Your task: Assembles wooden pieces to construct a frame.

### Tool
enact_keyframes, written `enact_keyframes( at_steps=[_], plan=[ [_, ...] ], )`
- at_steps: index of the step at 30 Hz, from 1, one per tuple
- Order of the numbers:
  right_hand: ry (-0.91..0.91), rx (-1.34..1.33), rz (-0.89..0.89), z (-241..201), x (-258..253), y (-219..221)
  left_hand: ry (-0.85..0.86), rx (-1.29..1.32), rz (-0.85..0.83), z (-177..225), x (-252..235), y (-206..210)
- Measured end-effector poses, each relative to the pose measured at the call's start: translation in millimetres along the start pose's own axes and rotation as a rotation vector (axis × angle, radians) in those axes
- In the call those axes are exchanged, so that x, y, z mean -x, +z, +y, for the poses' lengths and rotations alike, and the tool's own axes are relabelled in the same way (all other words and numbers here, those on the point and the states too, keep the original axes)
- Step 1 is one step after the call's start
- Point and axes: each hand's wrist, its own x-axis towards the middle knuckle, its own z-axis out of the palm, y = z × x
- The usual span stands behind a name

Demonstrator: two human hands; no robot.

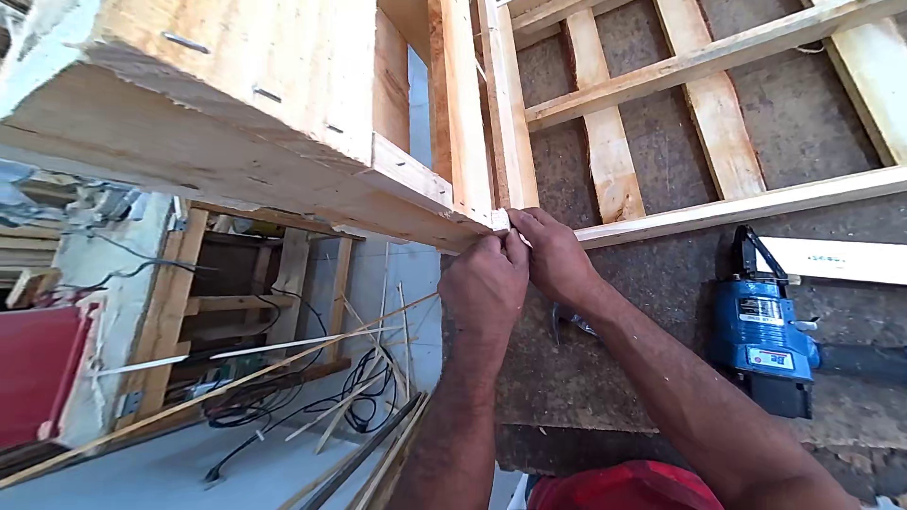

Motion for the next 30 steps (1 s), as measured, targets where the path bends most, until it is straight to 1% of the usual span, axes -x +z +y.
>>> enact_keyframes(
  at_steps=[4, 7, 12, 17, 21, 26, 30],
  plan=[
    [0.015, -0.048, -0.024, 14, 2, 4, 0.017, -0.002, 0.051, 2, -2, 6],
    [0.004, -0.063, -0.045, 16, 1, 6, 0.019, 0.003, 0.072, 1, -2, 10],
    [-0.026, -0.086, 0.000, 16, 3, 10, 0.036, 0.028, 0.102, -6, 1, 18],
    [-0.049, -0.063, -0.013, 22, -2, 9, 0.058, 0.053, 0.196, -10, -1, 25],
    [-0.056, -0.018, -0.022, 23, -2, 8, 0.074, 0.076, 0.190, -11, 0, 26],
    [-0.014, -0.014, -0.049, 22, 0, 8, 0.034, 0.096, 0.149, -10, 1, 24],
    [-0.018, -0.024, 0.016, 20, 5, 6, 0.036, 0.138, 0.129, -11, 4, 21]
  ],
)
